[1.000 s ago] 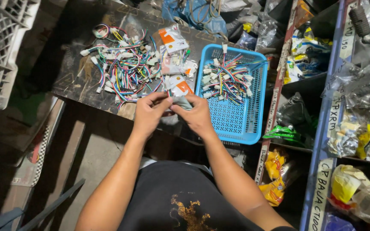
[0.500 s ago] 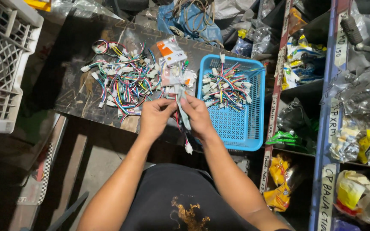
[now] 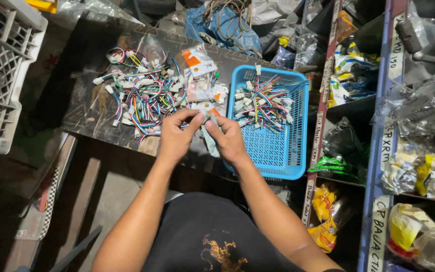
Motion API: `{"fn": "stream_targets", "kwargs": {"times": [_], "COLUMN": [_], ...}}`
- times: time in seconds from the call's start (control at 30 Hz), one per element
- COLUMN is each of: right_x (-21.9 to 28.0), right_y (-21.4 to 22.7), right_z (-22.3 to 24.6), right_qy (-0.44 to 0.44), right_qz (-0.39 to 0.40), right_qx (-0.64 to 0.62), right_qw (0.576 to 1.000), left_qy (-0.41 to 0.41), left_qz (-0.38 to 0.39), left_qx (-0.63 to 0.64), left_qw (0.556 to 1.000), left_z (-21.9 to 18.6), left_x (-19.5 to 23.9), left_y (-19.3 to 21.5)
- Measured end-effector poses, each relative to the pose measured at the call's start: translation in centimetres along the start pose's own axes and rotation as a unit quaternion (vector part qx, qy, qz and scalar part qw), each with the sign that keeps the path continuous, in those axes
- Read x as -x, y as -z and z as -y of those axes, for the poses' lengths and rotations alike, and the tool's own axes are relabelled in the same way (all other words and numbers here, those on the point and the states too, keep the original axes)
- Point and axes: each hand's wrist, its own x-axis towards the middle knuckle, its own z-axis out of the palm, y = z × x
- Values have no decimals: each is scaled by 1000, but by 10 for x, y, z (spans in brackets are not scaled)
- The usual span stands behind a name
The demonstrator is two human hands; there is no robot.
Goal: The person wipes individual wire harnesses with a cloth, handling them one at a time from a pile on the table and placing them into a blue basket. The person repeatedly picks up a harness, wipes it, and deposits it into the basket.
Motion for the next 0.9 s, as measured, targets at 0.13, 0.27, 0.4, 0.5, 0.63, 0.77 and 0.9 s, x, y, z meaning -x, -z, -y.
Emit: {"fn": "stream_targets", "kwargs": {"times": [0.13, 0.27, 0.4, 0.5, 0.63, 0.77, 0.9], "right_x": [3, 9, 3, 8, 11, 11, 10], "right_y": [7, 6, 3, 3, 8, 21, 17], "right_z": [8, 15, 5, 9, 12, -14, -27], "right_qy": [11, 12, 43, 43, 28, -33, -84], "right_qz": [9, 27, 53, 89, 95, 100, 78], "right_qx": [58, 94, 166, 173, 169, 118, 48], "right_qw": [998, 995, 984, 980, 981, 987, 992], "left_qy": [66, 55, 83, 188, 106, 107, 111], "left_qz": [5, 3, -86, -163, -180, -87, -55], "left_qx": [86, 83, 153, 259, 299, 225, 83], "left_qw": [994, 995, 981, 933, 931, 965, 989], "left_z": [5, 19, -6, -3, -29, -5, 23], "left_x": [5, 12, 23, 16, 12, 6, 11], "left_y": [-11, -21, -23, -14, -4, 4, -12]}}
